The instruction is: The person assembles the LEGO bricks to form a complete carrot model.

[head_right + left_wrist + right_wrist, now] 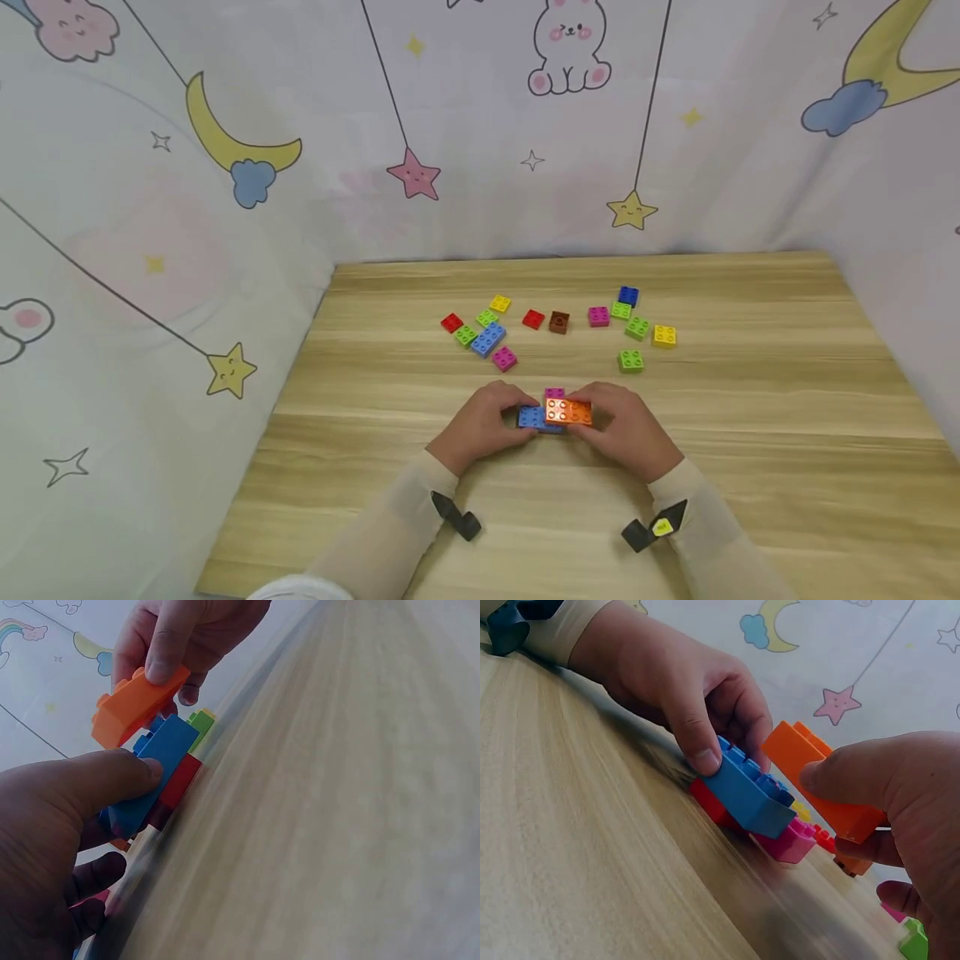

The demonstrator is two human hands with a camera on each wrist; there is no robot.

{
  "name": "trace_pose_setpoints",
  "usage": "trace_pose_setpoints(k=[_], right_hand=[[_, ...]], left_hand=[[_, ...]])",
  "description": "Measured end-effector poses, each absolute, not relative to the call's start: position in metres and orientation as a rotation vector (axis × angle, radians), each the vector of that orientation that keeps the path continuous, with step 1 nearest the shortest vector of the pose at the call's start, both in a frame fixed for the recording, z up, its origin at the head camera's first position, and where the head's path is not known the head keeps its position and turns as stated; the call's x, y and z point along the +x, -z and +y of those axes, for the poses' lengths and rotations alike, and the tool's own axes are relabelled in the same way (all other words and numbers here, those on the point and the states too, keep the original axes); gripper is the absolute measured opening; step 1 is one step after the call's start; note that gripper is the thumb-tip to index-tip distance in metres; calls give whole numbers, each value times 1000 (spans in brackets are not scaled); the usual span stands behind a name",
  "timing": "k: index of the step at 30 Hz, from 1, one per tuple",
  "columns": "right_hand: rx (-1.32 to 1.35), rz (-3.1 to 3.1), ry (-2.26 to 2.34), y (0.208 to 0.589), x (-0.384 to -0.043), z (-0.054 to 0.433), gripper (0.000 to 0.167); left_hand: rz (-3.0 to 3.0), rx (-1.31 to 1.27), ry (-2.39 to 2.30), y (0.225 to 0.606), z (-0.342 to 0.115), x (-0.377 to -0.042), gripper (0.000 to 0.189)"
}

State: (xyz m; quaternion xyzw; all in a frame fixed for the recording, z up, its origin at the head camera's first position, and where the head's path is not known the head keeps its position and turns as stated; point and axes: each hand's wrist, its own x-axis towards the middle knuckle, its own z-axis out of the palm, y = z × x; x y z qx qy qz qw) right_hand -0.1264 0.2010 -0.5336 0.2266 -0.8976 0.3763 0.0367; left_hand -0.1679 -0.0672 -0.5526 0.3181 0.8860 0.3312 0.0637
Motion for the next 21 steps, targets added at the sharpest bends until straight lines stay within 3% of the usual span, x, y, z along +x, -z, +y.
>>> trace_pose_setpoints(k=[21], right_hand=[[816,-2685,-1120,538,-127,195,37]], left_hand=[[2679,927,-1003,554,-67,-169,37]])
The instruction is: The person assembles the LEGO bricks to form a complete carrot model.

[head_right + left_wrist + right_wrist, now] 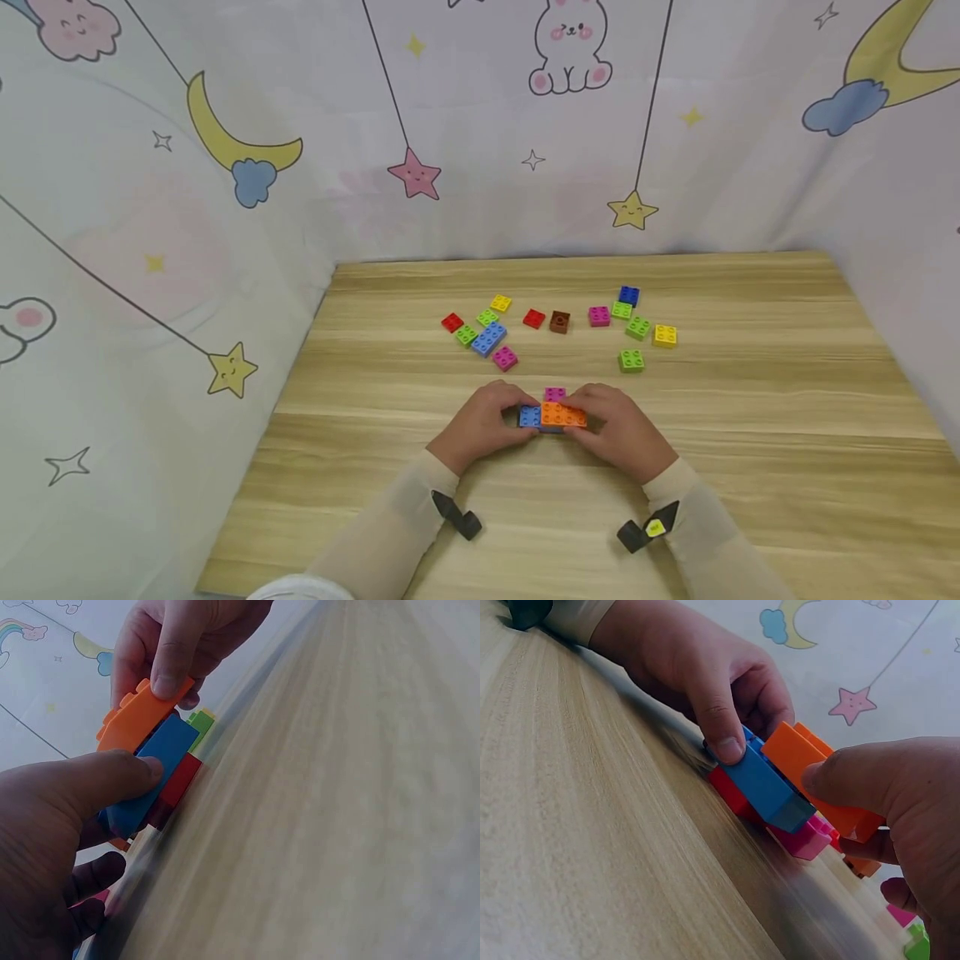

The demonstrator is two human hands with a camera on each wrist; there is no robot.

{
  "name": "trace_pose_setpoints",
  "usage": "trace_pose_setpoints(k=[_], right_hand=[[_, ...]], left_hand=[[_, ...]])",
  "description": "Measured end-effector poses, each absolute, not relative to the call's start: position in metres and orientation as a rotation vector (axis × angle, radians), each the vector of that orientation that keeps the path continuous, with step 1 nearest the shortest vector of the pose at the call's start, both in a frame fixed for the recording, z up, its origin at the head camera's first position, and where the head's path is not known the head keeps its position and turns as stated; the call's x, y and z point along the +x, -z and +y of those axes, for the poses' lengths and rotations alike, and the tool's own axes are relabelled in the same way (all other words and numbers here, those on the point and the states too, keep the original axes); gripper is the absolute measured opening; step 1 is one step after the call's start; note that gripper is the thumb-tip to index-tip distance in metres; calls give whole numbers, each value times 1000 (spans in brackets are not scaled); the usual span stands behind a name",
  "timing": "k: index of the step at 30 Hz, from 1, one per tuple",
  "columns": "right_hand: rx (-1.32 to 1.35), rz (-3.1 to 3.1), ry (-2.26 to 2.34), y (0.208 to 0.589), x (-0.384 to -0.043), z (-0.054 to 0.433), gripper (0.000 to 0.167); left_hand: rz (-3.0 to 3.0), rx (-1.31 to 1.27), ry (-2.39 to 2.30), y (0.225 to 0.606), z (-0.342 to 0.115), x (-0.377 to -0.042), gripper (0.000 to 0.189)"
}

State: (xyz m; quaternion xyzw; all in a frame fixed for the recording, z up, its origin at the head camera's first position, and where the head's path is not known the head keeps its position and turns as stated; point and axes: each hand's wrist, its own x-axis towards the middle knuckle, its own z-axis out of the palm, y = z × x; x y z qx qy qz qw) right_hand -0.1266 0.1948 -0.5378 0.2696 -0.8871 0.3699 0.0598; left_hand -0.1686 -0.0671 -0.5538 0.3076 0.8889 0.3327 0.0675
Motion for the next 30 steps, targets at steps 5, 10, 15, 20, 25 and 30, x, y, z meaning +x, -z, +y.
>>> trace_pose_setpoints(k=[5,10,15,20,25,30], right_hand=[[816,-2686,-1138,539,-128,195,36],[829,-2697,-1133,539,-129,194,34],[876,-2710,-1050,537,-129,193,33],[920,-2704,-1014,535,-130,193,35],[921,-2697,-1023,538,-130,194,37],[862,-2681,-1098,544,-128,195,38]], left_hand=[[2676,910,-994,552,-67,-169,37],[2684,904,-967,550,-68,-168,37],[2684,901,-970,549,-68,-168,37],[2675,901,-1002,549,-68,-170,37],[2682,897,-992,550,-69,-170,37],[2689,893,-967,554,-66,-169,38]])
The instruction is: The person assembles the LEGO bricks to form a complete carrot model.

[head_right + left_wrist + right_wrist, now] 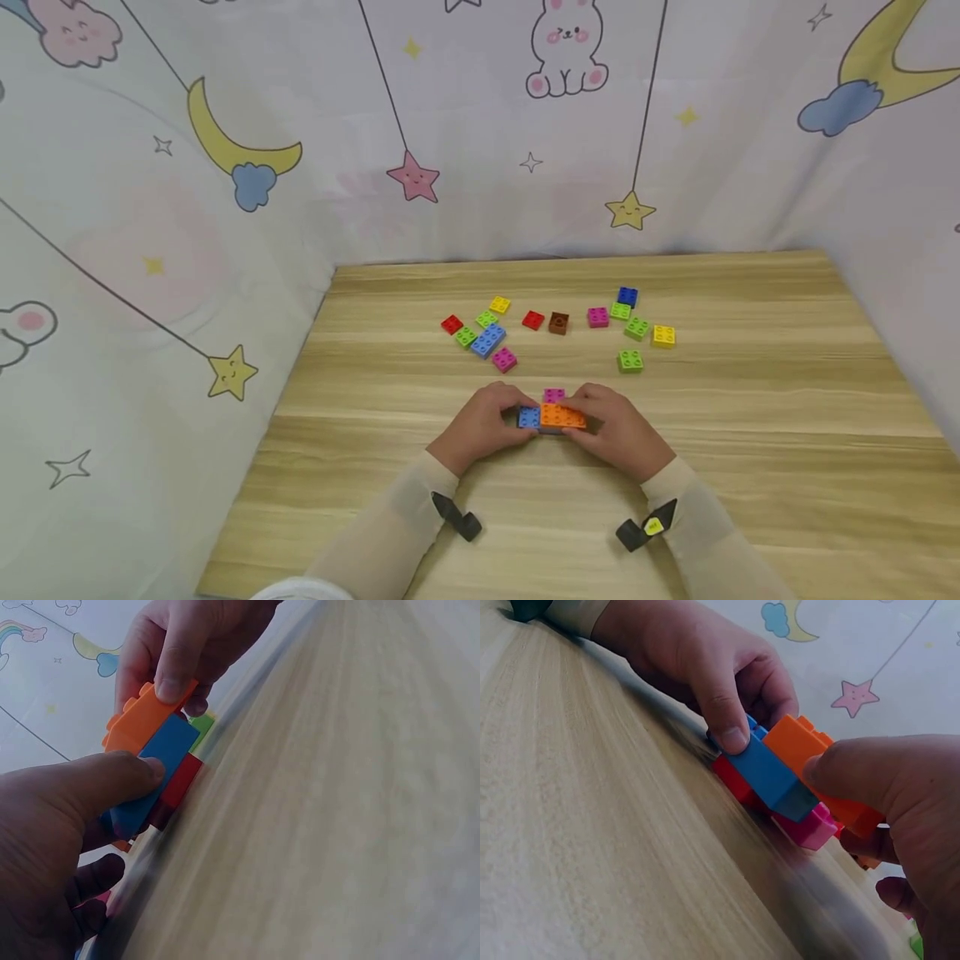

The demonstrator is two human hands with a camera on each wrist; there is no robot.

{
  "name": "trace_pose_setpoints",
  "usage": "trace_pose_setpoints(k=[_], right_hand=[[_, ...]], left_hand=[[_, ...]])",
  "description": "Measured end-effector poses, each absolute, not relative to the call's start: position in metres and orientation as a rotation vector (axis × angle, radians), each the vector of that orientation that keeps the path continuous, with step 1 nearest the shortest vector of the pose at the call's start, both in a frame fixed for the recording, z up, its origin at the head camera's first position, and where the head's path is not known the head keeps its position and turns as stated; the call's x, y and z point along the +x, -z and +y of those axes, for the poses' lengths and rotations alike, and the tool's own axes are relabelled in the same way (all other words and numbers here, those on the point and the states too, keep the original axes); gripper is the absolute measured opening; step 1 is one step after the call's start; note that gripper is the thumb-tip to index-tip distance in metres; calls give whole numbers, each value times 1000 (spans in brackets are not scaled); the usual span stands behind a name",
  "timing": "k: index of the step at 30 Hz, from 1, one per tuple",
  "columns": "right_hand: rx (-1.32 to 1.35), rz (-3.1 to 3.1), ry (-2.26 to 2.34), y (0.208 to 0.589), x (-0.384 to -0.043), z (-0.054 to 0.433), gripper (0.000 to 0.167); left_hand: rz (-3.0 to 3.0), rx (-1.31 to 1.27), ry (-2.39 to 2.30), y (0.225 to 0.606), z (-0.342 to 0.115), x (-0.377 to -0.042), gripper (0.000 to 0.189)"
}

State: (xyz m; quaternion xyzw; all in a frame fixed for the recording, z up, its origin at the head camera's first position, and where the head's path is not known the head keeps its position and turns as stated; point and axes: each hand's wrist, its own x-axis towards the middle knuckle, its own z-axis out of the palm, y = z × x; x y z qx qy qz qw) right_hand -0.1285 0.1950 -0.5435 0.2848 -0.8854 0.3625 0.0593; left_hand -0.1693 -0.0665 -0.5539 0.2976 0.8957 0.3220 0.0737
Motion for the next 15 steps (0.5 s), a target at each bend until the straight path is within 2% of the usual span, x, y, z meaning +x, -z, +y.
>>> trace_pose_setpoints(k=[7,11,15], right_hand=[[803,-2691,-1139,545,-128,196,41],[796,-2701,-1143,546,-129,196,42],[792,-2703,-1144,547,-130,197,43]], left_hand=[[2700,895,-1055,555,-67,-169,40],[2730,775,-1250,553,-72,-171,38],[2861,666,-1372,552,-78,-187,33]])
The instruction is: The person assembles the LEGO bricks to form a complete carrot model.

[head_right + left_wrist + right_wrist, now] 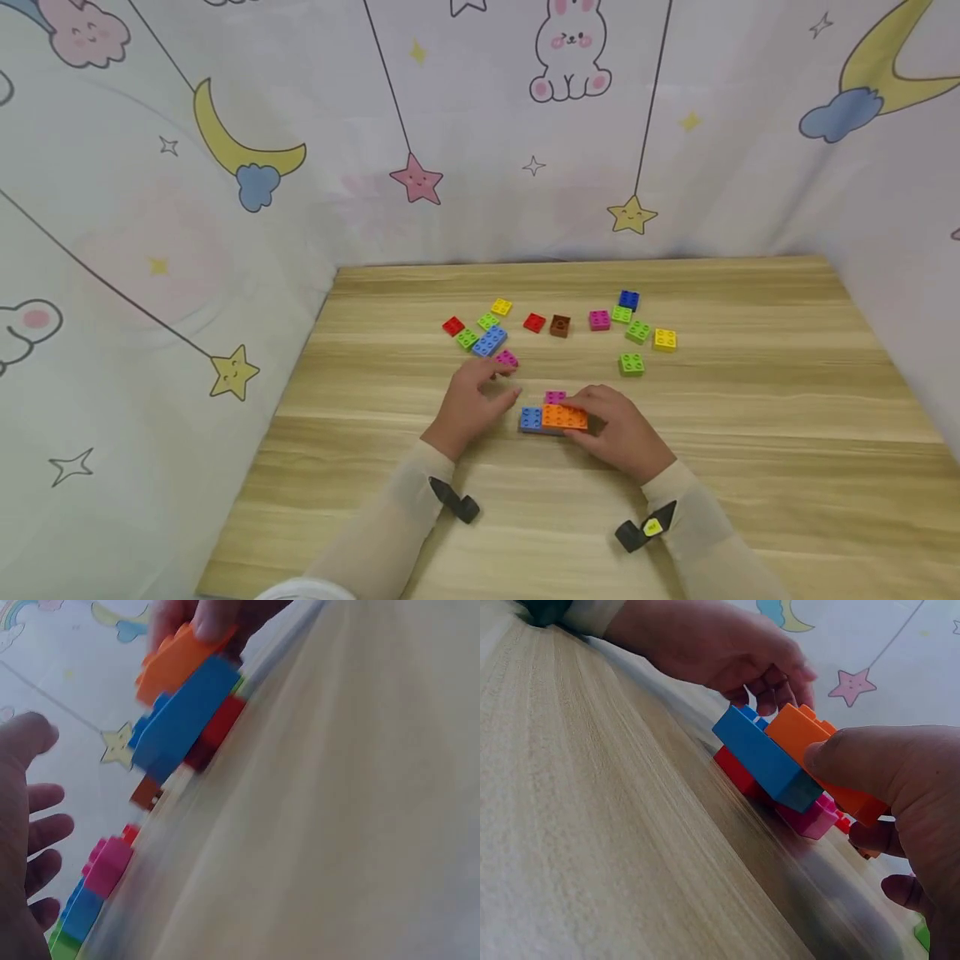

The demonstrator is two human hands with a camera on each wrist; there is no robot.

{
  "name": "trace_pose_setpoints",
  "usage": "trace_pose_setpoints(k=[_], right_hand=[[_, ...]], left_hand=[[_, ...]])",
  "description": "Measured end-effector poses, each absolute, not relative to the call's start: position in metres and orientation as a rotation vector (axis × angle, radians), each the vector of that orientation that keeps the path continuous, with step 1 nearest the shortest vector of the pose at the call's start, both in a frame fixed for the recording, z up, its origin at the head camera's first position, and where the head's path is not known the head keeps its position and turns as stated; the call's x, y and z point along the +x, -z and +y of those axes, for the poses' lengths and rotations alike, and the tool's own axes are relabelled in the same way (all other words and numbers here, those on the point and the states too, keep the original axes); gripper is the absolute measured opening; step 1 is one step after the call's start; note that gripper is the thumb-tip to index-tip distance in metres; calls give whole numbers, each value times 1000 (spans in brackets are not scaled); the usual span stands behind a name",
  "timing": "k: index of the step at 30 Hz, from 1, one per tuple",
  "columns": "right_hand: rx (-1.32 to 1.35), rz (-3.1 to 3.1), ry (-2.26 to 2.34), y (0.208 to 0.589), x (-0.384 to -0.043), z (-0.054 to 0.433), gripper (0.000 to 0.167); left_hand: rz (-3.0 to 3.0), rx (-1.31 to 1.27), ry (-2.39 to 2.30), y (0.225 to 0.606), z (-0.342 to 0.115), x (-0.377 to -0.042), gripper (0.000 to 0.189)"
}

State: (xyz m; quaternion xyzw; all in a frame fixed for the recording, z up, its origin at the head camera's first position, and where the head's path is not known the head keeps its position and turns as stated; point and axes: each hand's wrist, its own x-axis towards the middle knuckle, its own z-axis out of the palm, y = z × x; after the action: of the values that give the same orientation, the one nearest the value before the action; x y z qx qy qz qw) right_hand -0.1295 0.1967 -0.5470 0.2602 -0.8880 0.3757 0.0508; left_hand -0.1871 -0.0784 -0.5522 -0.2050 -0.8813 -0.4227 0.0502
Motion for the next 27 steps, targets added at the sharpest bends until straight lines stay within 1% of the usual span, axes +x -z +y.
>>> trace_pose_setpoints(k=[5,13,20,27], right_hand=[[764,-2718,-1148,546,-129,196,44],[774,-2700,-1138,546,-129,195,45],[767,-2708,-1139,546,-128,195,45],[775,-2700,-1131,546,-128,195,46]], left_hand=[[-2614,-467,1085,550,-88,-216,30],[-2775,-292,843,552,-95,-248,40],[-2880,-213,771,551,-93,-259,42],[-2902,-196,822,548,-91,-262,42]])
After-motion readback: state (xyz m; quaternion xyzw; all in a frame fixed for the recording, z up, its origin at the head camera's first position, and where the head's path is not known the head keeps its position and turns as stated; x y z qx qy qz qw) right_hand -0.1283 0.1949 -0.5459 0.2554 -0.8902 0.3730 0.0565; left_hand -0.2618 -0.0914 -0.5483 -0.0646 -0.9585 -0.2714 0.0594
